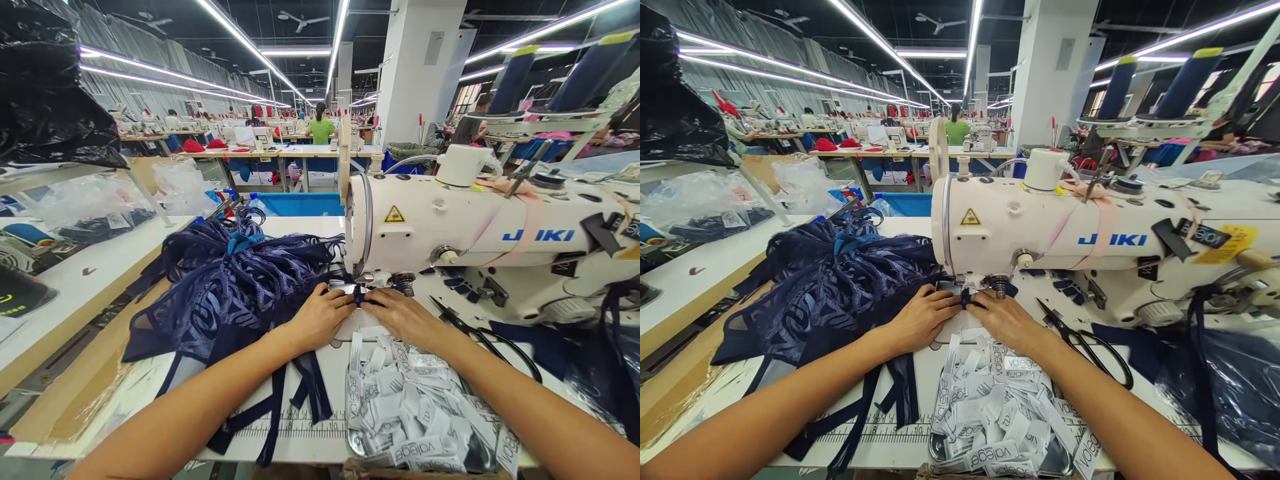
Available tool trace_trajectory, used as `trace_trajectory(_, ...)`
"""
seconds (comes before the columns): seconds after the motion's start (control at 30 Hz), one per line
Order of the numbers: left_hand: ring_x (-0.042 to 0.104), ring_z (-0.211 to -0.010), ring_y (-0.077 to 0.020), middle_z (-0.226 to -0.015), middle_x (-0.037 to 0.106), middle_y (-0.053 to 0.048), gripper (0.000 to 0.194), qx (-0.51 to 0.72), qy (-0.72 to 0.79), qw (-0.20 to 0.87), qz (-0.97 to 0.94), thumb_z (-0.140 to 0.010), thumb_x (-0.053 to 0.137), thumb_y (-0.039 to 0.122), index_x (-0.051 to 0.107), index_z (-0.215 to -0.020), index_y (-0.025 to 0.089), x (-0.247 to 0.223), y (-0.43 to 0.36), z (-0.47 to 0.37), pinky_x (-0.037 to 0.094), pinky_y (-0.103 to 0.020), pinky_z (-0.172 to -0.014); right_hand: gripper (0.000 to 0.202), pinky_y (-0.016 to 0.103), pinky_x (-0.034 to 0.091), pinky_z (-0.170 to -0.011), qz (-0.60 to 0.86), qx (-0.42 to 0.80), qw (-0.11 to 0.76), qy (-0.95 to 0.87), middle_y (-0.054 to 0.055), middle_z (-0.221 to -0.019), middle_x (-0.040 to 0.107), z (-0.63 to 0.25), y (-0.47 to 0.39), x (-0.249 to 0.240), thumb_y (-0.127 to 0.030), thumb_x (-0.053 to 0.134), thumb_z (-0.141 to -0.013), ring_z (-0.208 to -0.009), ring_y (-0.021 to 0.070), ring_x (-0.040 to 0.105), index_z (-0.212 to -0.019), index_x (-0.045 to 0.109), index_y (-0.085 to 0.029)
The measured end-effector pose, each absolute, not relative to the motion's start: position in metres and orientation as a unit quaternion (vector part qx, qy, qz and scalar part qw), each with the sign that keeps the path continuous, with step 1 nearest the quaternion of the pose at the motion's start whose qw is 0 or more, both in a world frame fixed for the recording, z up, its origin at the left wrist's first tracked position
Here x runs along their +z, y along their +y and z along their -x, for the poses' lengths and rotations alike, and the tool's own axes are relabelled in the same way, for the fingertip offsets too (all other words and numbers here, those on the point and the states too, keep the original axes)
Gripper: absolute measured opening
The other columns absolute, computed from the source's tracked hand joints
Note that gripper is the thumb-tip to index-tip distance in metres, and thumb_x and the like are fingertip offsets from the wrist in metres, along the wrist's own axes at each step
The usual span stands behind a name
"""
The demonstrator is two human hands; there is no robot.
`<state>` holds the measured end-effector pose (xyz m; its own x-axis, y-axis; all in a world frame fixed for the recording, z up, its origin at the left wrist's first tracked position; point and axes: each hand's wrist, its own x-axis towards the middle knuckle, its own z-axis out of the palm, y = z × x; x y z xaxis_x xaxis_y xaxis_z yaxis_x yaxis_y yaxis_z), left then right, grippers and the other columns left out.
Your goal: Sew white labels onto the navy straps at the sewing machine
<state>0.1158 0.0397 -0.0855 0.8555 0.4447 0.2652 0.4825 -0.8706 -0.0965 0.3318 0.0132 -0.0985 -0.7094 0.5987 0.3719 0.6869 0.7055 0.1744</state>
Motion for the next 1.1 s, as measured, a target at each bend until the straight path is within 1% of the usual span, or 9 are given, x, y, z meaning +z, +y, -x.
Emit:
trace_trajectory(0.33, 0.049, -0.111, -0.021, -0.121, 0.056, -0.007, 0.031, -0.093, -0.254, 0.075, 0.96, -0.083, 0.042, 0.013, 0.056, -0.111, 0.017, -0.082, 0.045, -0.117, 0.029, -0.039, -0.089, 0.027, 0.039, 0.052, -0.075, 0.376, -0.143, 0.152, -0.903, 0.014, -0.107, 0.06, -0.325, 0.012, -0.094, -0.011, 0.041, -0.083, -0.096, 0.0247, 0.056, -0.1, 0.062, -0.013)
trace_trajectory(0.5, 0.049, -0.111, -0.0199, -0.12, 0.057, -0.006, 0.032, -0.09, -0.257, 0.089, 0.958, -0.082, 0.043, 0.012, 0.056, -0.11, 0.018, -0.081, 0.053, -0.117, 0.029, -0.038, -0.09, 0.029, 0.036, 0.053, -0.07, 0.409, -0.13, 0.158, -0.889, 0.012, -0.11, 0.061, -0.328, 0.015, -0.096, -0.018, 0.042, -0.084, -0.092, 0.0223, 0.059, -0.105, 0.061, -0.016)
trace_trajectory(0.6, 0.049, -0.108, -0.0191, -0.119, 0.057, -0.005, 0.033, -0.095, -0.256, 0.099, 0.957, -0.08, 0.044, 0.01, 0.055, -0.11, 0.018, -0.081, 0.057, -0.118, 0.03, -0.037, -0.09, 0.03, 0.035, 0.053, -0.073, 0.415, -0.104, 0.164, -0.889, 0.011, -0.111, 0.061, -0.332, 0.018, -0.097, -0.022, 0.043, -0.084, -0.095, 0.0221, 0.06, -0.108, 0.061, -0.017)
trace_trajectory(0.67, 0.049, -0.106, -0.0197, -0.113, 0.058, -0.006, 0.03, -0.103, -0.266, 0.117, 0.951, -0.08, 0.045, 0.011, 0.056, -0.107, 0.017, -0.08, 0.056, -0.121, 0.031, -0.035, -0.088, 0.031, 0.034, 0.052, -0.074, 0.431, -0.086, 0.168, -0.882, 0.011, -0.11, 0.063, -0.334, 0.021, -0.097, -0.023, 0.043, -0.084, -0.095, 0.0214, 0.06, -0.109, 0.06, -0.016)
trace_trajectory(0.73, 0.05, -0.099, -0.0221, -0.102, 0.06, -0.009, 0.022, -0.105, -0.288, 0.151, 0.94, -0.082, 0.045, 0.015, 0.06, -0.097, 0.013, -0.079, 0.051, -0.124, 0.034, -0.035, -0.081, 0.032, 0.032, 0.052, -0.072, 0.466, -0.078, 0.161, -0.866, 0.01, -0.103, 0.065, -0.333, 0.024, -0.095, -0.023, 0.042, -0.085, -0.09, 0.0206, 0.062, -0.11, 0.059, -0.016)
trace_trajectory(0.87, 0.052, -0.076, -0.0231, -0.074, 0.059, -0.011, 0.017, -0.07, -0.344, 0.222, 0.91, -0.081, 0.045, 0.01, 0.061, -0.077, 0.009, -0.078, 0.038, -0.132, 0.034, -0.037, -0.068, 0.032, 0.033, 0.05, -0.068, 0.535, -0.093, 0.105, -0.833, 0.011, -0.092, 0.067, -0.327, 0.023, -0.089, -0.026, 0.041, -0.087, -0.08, 0.0222, 0.063, -0.111, 0.058, -0.016)
trace_trajectory(0.93, 0.052, -0.071, -0.0231, -0.069, 0.058, -0.011, 0.016, -0.063, -0.37, 0.231, 0.898, -0.079, 0.045, 0.008, 0.061, -0.079, 0.008, -0.078, 0.036, -0.134, 0.033, -0.038, -0.068, 0.031, 0.035, 0.048, -0.07, 0.542, -0.1, 0.073, -0.831, 0.013, -0.093, 0.066, -0.324, 0.019, -0.084, -0.03, 0.045, -0.085, -0.081, 0.0243, 0.063, -0.108, 0.059, -0.014)
trace_trajectory(1.0, 0.052, -0.075, -0.0246, -0.075, 0.06, -0.012, 0.016, -0.076, -0.383, 0.229, 0.892, -0.078, 0.048, 0.013, 0.061, -0.086, 0.008, -0.077, 0.039, -0.135, 0.033, -0.041, -0.072, 0.027, 0.037, 0.047, -0.074, 0.526, -0.107, 0.056, -0.842, 0.014, -0.093, 0.066, -0.323, 0.013, -0.079, -0.03, 0.049, -0.083, -0.082, 0.0253, 0.062, -0.099, 0.062, -0.013)
trace_trajectory(1.1, 0.052, -0.085, -0.0256, -0.087, 0.061, -0.012, 0.022, -0.097, -0.365, 0.22, 0.899, -0.079, 0.048, 0.019, 0.061, -0.096, 0.012, -0.077, 0.049, -0.135, 0.03, -0.047, -0.084, 0.014, 0.037, 0.045, -0.077, 0.479, -0.111, 0.043, -0.87, 0.014, -0.092, 0.064, -0.323, 0.003, -0.073, -0.021, 0.054, -0.077, -0.082, 0.0241, 0.06, -0.083, 0.063, -0.012)
